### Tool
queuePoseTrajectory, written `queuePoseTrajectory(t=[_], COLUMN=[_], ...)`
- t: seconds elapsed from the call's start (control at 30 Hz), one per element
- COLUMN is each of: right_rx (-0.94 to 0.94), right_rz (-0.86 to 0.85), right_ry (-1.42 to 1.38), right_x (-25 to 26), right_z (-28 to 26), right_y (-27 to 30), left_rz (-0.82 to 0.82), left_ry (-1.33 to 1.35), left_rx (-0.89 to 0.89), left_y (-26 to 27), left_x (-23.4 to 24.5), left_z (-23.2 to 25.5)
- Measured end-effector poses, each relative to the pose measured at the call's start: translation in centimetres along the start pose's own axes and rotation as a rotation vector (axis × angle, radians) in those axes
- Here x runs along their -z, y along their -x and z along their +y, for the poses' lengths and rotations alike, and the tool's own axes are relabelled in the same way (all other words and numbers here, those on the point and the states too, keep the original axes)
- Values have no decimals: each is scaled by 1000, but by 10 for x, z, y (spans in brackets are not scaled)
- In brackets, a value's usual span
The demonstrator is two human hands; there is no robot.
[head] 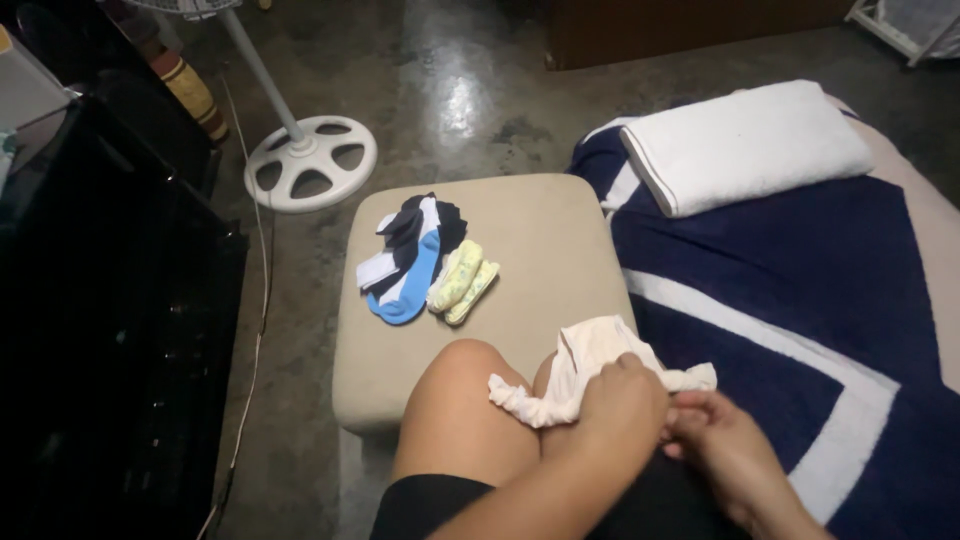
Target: Folding various pieces of laundry, including socks and underwear, on an ottoman.
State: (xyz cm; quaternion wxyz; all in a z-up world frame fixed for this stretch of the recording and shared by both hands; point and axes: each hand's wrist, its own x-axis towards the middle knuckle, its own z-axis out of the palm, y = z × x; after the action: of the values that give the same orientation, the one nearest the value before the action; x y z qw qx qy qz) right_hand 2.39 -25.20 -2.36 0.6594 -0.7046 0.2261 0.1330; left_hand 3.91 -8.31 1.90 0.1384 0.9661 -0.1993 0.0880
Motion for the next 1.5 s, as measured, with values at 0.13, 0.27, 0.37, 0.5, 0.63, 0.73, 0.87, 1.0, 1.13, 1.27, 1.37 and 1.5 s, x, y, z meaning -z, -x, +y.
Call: queuePoseTrajectory(t=[0.13,0.27,0.37,0.5,0.63,0.73,0.87,1.0,1.13,1.27,1.37,1.5], right_rx=[-37,143,296,831,775,1176,1233,1165,933,603,-2,-230], right_rz=[-104,-91,162,364,64,-139,-164,-151,-29,229,112,-56], right_ry=[-315,-248,166,820,1062,1046,1099,1102,876,693,434,207], right_x=[-34,-67,-73,-61,-53,-48,-55,-54,-26,0,12,13], right_z=[-26,-68,-115,-138,-113,-69,-62,-64,-33,-31,-26,-14], right_y=[55,72,74,57,35,22,30,35,13,1,-7,-30], left_rz=[-79,-316,-87,369,341,374,525,418,436,364,323,349], left_ry=[155,449,842,1439,2074,2082,969,279,211,79,119,118], left_rx=[-127,160,490,642,845,1176,885,58,-127,-197,-194,-203], left_y=[-30,-56,-73,-80,-33,9,31,33,39,45,45,47], left_x=[-26,31,58,37,-8,-31,-11,8,13,26,40,39], left_z=[-16,-9,0,-29,-76,-89,-73,-53,-34,-25,-21,-22])
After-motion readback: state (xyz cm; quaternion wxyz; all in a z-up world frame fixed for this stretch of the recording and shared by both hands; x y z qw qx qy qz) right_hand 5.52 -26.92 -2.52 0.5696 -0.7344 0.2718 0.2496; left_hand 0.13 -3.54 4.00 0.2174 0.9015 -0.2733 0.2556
